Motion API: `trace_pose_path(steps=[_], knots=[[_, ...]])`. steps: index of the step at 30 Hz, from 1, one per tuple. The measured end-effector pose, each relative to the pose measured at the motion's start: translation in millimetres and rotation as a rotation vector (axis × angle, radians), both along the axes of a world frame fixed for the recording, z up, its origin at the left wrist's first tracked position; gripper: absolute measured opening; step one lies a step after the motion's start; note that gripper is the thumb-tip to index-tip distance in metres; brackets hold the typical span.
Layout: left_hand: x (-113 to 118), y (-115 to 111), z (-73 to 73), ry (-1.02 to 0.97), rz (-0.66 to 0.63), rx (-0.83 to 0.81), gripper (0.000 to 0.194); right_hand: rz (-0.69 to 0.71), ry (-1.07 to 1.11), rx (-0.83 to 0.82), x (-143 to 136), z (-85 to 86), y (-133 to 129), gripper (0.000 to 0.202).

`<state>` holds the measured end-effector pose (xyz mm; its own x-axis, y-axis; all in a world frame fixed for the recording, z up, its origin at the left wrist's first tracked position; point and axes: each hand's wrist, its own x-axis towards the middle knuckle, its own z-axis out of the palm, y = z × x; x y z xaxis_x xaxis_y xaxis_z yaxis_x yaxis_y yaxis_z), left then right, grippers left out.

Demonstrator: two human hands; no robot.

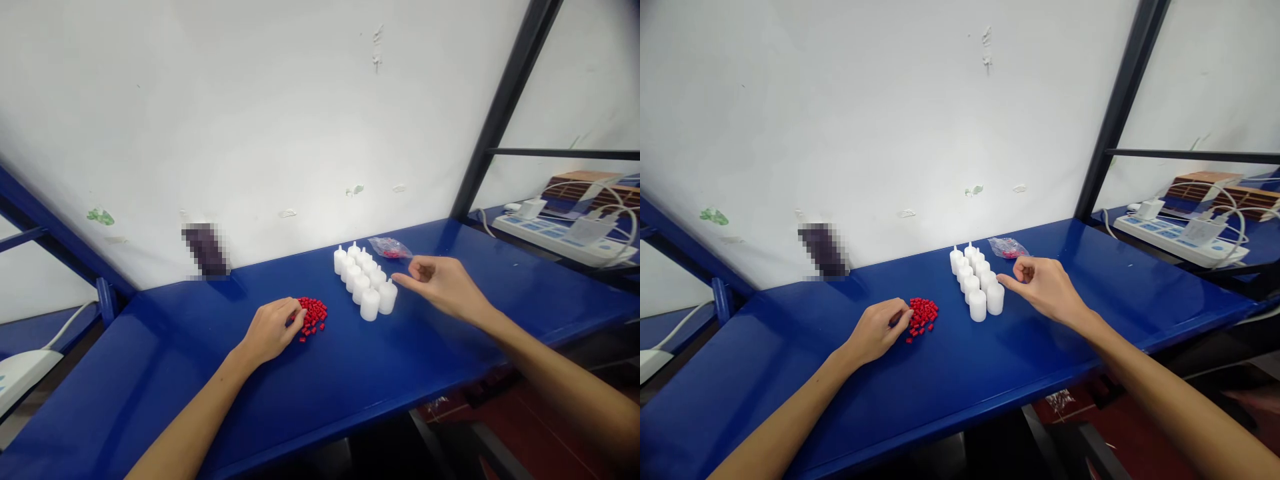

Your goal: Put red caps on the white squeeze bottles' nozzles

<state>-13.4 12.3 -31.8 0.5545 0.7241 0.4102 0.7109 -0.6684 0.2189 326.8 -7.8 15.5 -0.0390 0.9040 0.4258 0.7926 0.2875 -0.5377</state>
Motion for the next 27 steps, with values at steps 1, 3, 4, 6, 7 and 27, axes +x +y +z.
trace_pose_path(steps=[1, 3, 4, 6, 7, 27], knots=[[-3.7, 0.7, 0.7, -0.010, 0.014, -0.014, 0.031, -0.025, 0.037, 0.019, 2.1, -2.9, -1.3, 0.047], [-10.7, 2.5, 1.7, -0.034, 0.044, -0.049, 0.031, -0.058, 0.111, 0.063, 4.5, -10.7, -3.4, 0.045], [-13.4, 3.6, 2.0, -0.045, 0.059, -0.066, 0.032, -0.042, 0.152, 0.076, 4.8, -15.3, -4.1, 0.043], [-17.1, 6.2, 1.6, -0.057, 0.084, -0.092, 0.031, 0.031, 0.216, 0.075, 4.1, -25.0, -4.5, 0.036], [-18.2, 7.6, 0.9, -0.061, 0.098, -0.099, 0.031, 0.068, 0.230, 0.058, 3.3, -29.6, -4.2, 0.034], [-24.6, 23.4, -9.4, -0.155, 0.269, -0.144, 0.034, 0.138, 0.229, -0.126, 9.6, -60.1, 4.7, 0.044]])
